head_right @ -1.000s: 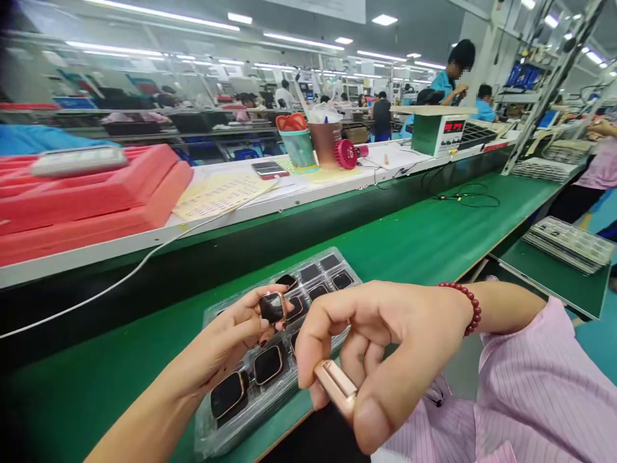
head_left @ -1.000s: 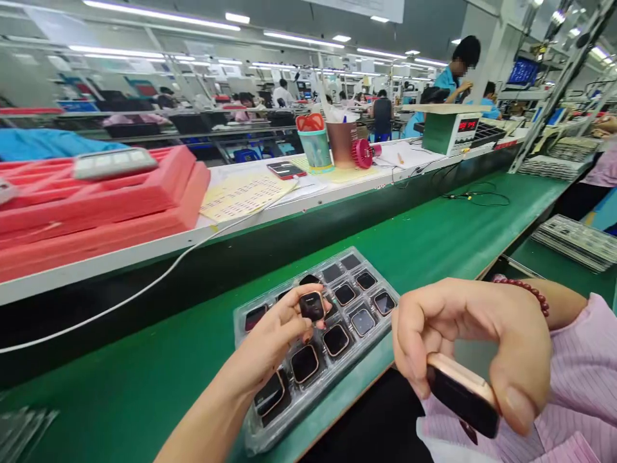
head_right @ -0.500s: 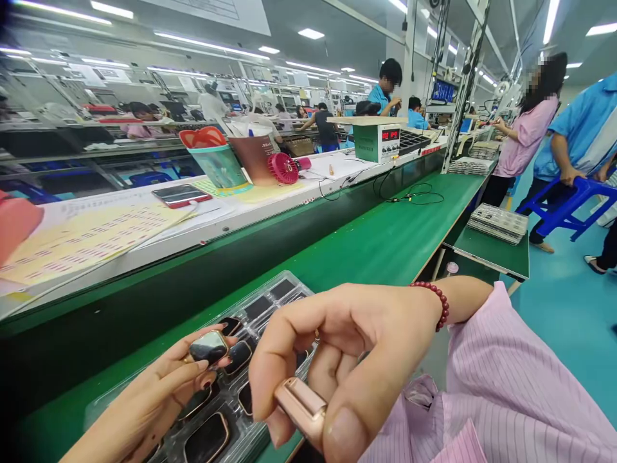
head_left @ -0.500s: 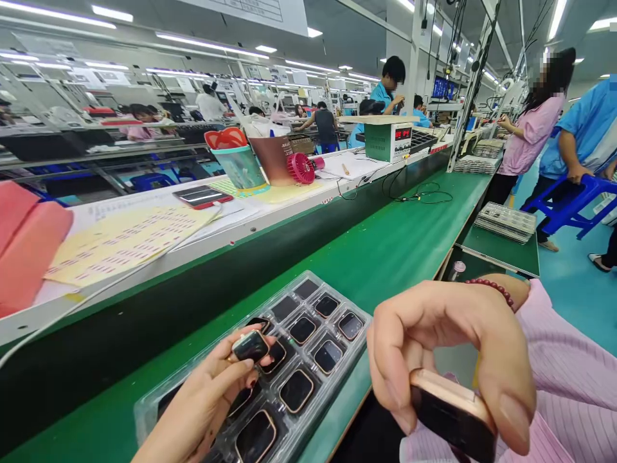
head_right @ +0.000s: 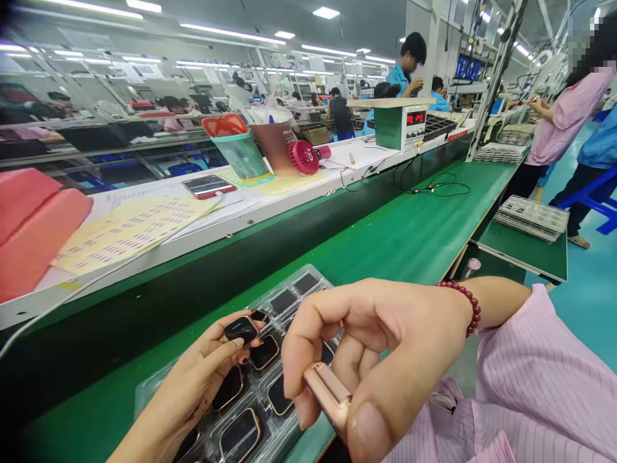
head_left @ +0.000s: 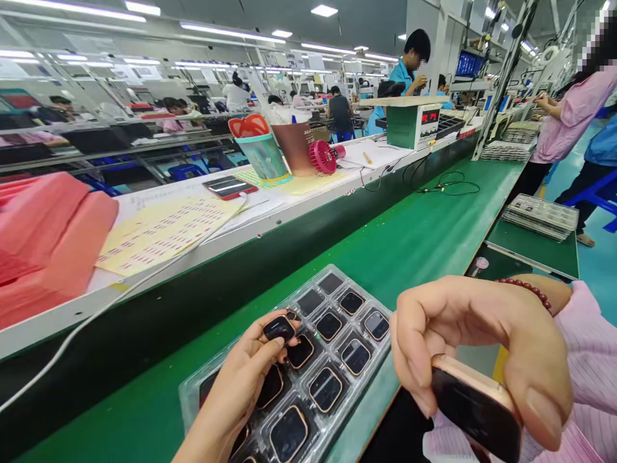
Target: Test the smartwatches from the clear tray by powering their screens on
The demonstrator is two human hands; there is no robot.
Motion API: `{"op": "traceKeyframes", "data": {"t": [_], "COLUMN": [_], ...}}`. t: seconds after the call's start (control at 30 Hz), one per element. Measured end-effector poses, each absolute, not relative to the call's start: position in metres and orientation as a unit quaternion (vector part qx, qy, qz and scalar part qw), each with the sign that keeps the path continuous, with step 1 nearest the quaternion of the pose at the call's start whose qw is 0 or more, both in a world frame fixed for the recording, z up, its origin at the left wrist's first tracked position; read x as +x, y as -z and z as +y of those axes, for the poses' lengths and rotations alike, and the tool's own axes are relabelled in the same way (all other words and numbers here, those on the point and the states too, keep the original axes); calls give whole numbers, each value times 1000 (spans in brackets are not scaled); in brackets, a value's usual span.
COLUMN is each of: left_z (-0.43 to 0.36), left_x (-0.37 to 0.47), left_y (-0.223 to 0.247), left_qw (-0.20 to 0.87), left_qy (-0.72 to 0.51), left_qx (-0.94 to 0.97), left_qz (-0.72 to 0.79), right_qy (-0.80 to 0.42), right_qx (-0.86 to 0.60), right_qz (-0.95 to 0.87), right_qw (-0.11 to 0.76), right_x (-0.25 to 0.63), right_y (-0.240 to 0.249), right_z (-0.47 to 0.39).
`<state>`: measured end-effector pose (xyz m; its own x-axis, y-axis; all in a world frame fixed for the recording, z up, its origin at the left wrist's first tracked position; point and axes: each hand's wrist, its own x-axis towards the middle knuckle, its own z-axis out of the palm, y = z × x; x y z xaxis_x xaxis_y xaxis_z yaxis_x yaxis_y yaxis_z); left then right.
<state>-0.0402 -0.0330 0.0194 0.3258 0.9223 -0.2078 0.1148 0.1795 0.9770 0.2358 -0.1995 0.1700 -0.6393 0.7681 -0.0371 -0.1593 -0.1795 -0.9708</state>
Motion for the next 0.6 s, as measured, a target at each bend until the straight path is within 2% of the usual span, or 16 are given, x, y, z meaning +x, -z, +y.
{"op": "traceKeyframes", "data": {"t": [0.1, 0.27, 0.47, 0.6], "left_z": [-33, -37, -32, -29], "left_x": [-43, -41, -40, -41], "left_y": [-20, -22, -12, -6], "left_qw": [591, 576, 566, 565], "left_qy": [-351, -377, -442, -462], "left_qx": [548, 550, 542, 538], "left_qz": [477, 472, 436, 422], "right_qy": [-756, -769, -684, -628], "right_qx": [-245, -130, -304, -329], "right_qz": [-524, -506, -533, -598], "right_qw": [305, 367, 394, 373], "right_x": [225, 209, 186, 174], "right_y": [-157, -101, -30, -11], "right_z": [-183, -112, -17, 4]}}
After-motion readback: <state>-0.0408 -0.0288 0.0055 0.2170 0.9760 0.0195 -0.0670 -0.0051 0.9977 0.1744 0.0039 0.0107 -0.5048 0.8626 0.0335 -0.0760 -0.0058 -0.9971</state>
